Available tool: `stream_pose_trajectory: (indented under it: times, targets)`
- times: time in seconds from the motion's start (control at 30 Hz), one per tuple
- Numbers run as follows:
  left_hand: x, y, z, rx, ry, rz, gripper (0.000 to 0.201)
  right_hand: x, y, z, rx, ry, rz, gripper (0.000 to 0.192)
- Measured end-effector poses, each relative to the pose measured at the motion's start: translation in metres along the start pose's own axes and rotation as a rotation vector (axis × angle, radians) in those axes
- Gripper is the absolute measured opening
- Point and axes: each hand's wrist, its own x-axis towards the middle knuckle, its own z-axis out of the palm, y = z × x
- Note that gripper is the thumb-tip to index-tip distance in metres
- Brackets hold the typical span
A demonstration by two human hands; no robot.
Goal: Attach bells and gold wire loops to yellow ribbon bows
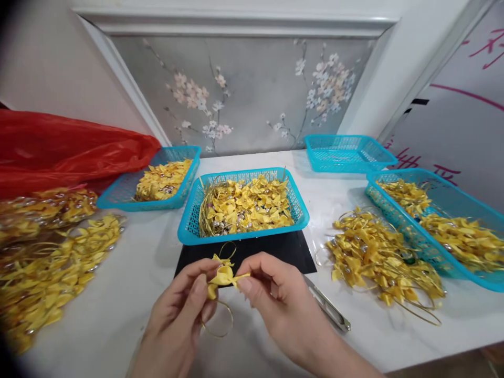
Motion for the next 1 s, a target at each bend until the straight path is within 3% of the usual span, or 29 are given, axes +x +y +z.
stream_pose_trajectory:
  times: [0.2, 0.4, 0.53, 0.8, 1.0]
  targets:
    - [0.008, 0.010, -0.010, 0.247, -0.135, 0.077, 0.011, 0.002, -0.001, -0.003, -0.023, -0.072, 0.010, 0.016]
    - [0.008, 0.014, -0.007, 0.338, -0.141, 0.135, 0.006, 0.002, 0.002, -0.008, -0.080, -0.074, -0.006, 0.014]
    - [0.008, 0.017, -0.004, 0.297, -0.174, 0.088, 0.010, 0.001, 0.001, -0.011, -0.168, -0.086, -0.040, 0.011]
    - [0.015, 0.013, -0.010, 0.173, -0.384, -0.041, 0.016, 0.002, 0.000, -0.016, -0.252, -0.109, -0.068, 0.008]
    - [0.014, 0.012, -0.007, 0.024, -0.349, -0.072, 0.014, 0.004, 0.002, -0.017, -0.234, -0.096, -0.154, 0.014]
